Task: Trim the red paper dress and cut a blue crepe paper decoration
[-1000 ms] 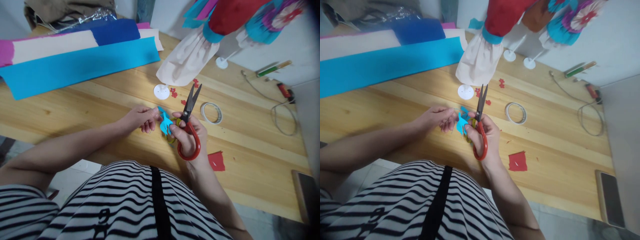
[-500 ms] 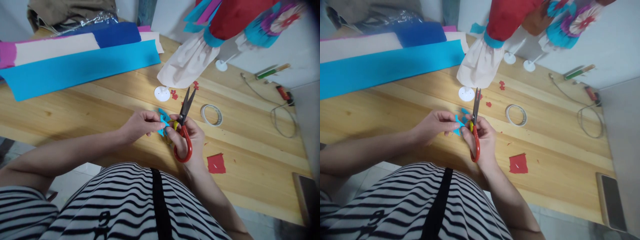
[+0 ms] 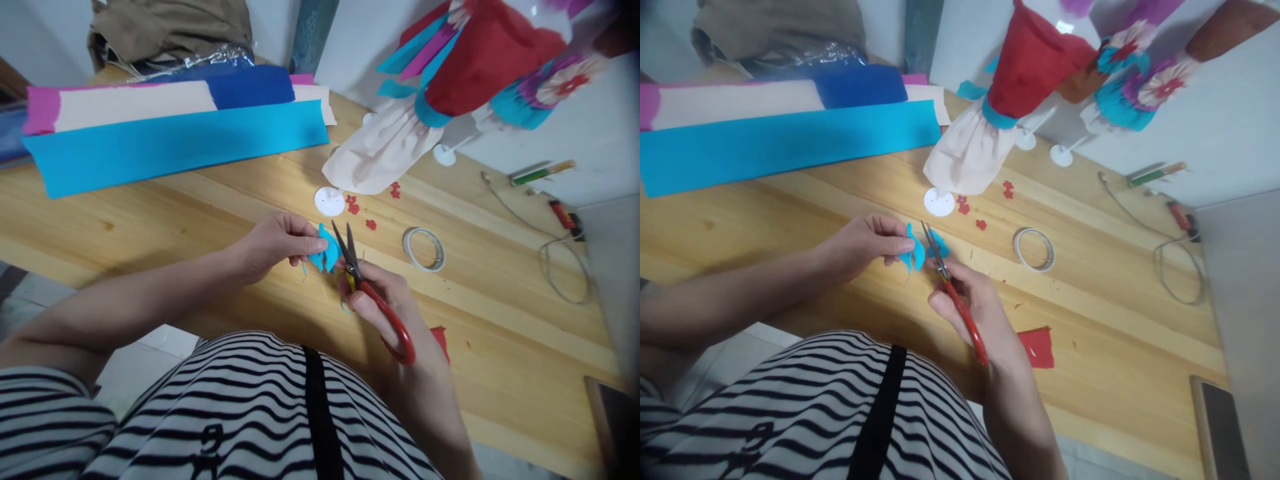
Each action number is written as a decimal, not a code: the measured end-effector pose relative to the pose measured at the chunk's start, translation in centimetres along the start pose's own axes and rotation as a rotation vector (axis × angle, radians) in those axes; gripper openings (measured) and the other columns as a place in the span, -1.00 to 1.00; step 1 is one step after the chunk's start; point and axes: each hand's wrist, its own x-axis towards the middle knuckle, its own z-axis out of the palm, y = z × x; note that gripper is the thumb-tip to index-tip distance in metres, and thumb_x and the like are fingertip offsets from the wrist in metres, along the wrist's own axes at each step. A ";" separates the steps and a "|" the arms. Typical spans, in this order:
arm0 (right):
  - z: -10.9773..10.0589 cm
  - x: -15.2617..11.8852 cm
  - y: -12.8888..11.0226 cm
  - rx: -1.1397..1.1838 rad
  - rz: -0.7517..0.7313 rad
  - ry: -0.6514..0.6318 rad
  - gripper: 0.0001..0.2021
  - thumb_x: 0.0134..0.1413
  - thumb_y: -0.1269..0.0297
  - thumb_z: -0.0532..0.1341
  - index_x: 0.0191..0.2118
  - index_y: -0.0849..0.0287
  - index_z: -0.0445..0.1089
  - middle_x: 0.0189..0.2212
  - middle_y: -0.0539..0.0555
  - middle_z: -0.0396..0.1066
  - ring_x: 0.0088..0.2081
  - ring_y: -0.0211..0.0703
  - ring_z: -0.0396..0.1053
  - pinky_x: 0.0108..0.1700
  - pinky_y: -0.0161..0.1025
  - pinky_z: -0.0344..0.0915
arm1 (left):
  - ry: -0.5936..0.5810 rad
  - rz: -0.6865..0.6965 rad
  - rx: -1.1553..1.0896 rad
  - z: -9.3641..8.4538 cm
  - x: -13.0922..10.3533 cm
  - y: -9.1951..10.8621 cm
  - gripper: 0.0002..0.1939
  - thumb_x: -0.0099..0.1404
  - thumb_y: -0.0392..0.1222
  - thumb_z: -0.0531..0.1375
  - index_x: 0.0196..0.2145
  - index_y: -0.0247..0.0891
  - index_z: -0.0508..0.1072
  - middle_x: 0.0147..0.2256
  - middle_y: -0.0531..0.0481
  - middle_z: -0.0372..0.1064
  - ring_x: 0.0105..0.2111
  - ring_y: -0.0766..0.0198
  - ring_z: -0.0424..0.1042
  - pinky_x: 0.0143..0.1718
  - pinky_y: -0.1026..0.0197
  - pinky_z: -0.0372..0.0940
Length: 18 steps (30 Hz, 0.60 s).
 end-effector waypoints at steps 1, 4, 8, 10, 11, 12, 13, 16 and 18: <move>0.1 0.0 0.1 -0.010 0.009 -0.001 -0.53 0.20 -0.25 0.36 -0.05 0.05 0.60 -0.47 -0.04 0.33 -0.48 -0.20 0.19 -0.45 -0.21 0.17 | 0.000 0.004 0.003 0.0 0.0 0.1 -0.77 0.02 -0.10 0.39 -0.60 -0.29 0.50 -0.65 0.12 0.29 -0.58 0.44 0.16 -0.50 0.33 0.10; 0.9 0.3 0.3 0.027 0.011 0.137 -0.59 0.13 -0.15 0.44 -0.08 0.05 0.60 -0.42 -0.01 0.44 -0.41 -0.16 0.33 -0.37 -0.19 0.31 | 0.002 0.003 0.001 -0.1 0.0 0.2 -0.79 0.01 -0.12 0.39 -0.59 -0.30 0.52 -0.66 0.12 0.29 -0.59 0.45 0.16 -0.51 0.33 0.09; 2.0 1.1 0.1 0.198 0.037 0.388 -0.68 0.04 0.08 0.53 -0.13 0.07 0.60 -0.37 0.03 0.59 -0.42 -0.19 0.40 -0.30 -0.18 0.36 | 0.006 -0.017 -0.001 0.0 0.0 -0.2 -0.79 0.05 -0.13 0.38 -0.59 -0.30 0.51 -0.66 0.12 0.27 -0.59 0.45 0.16 -0.51 0.33 0.10; 2.5 1.4 0.0 0.281 0.034 0.442 -0.67 -0.02 0.16 0.55 -0.12 0.08 0.61 -0.38 0.01 0.60 -0.49 -0.26 0.33 -0.35 -0.20 0.32 | 0.002 -0.027 -0.013 0.0 0.0 -0.5 -0.79 0.09 -0.15 0.36 -0.59 -0.30 0.51 -0.66 0.11 0.28 -0.60 0.45 0.16 -0.51 0.33 0.10; 2.8 1.6 -0.1 0.312 0.040 0.447 -0.67 -0.05 0.18 0.56 -0.13 0.08 0.62 -0.40 -0.01 0.60 -0.52 -0.28 0.31 -0.37 -0.22 0.29 | 0.004 -0.031 -0.024 0.1 0.1 -0.6 -0.79 0.10 -0.16 0.36 -0.59 -0.30 0.51 -0.65 0.10 0.29 -0.60 0.45 0.16 -0.51 0.33 0.10; 2.9 1.6 -0.1 0.340 0.052 0.437 -0.66 -0.07 0.19 0.57 -0.14 0.08 0.63 -0.42 -0.03 0.58 -0.53 -0.30 0.29 -0.40 -0.23 0.26 | 0.009 -0.033 -0.037 0.1 0.1 -0.7 -0.79 0.11 -0.16 0.35 -0.59 -0.30 0.51 -0.64 0.09 0.31 -0.60 0.45 0.16 -0.52 0.33 0.10; 3.1 1.7 0.0 0.368 0.070 0.418 -0.66 -0.08 0.18 0.58 -0.14 0.09 0.63 -0.44 -0.04 0.56 -0.54 -0.31 0.28 -0.43 -0.25 0.22 | 0.014 -0.034 -0.048 0.2 0.1 -0.7 -0.79 0.11 -0.17 0.35 -0.59 -0.30 0.50 -0.63 0.09 0.32 -0.59 0.45 0.17 -0.51 0.33 0.11; 3.2 1.6 0.1 0.445 0.104 0.331 -0.63 -0.05 0.10 0.58 -0.14 0.09 0.60 -0.51 -0.07 0.49 -0.54 -0.29 0.27 -0.47 -0.26 0.17 | 0.048 -0.025 -0.084 0.4 0.0 -0.6 -0.77 0.12 -0.20 0.37 -0.62 -0.30 0.49 -0.64 0.09 0.31 -0.59 0.44 0.18 -0.52 0.34 0.10; 3.0 1.3 0.2 0.445 0.102 0.291 -0.63 0.00 0.03 0.56 -0.13 0.08 0.59 -0.49 -0.05 0.49 -0.54 -0.28 0.26 -0.47 -0.25 0.16 | 0.101 -0.024 -0.121 0.5 0.0 -0.4 -0.78 0.13 -0.24 0.36 -0.62 -0.30 0.51 -0.64 0.09 0.30 -0.59 0.44 0.19 -0.53 0.35 0.08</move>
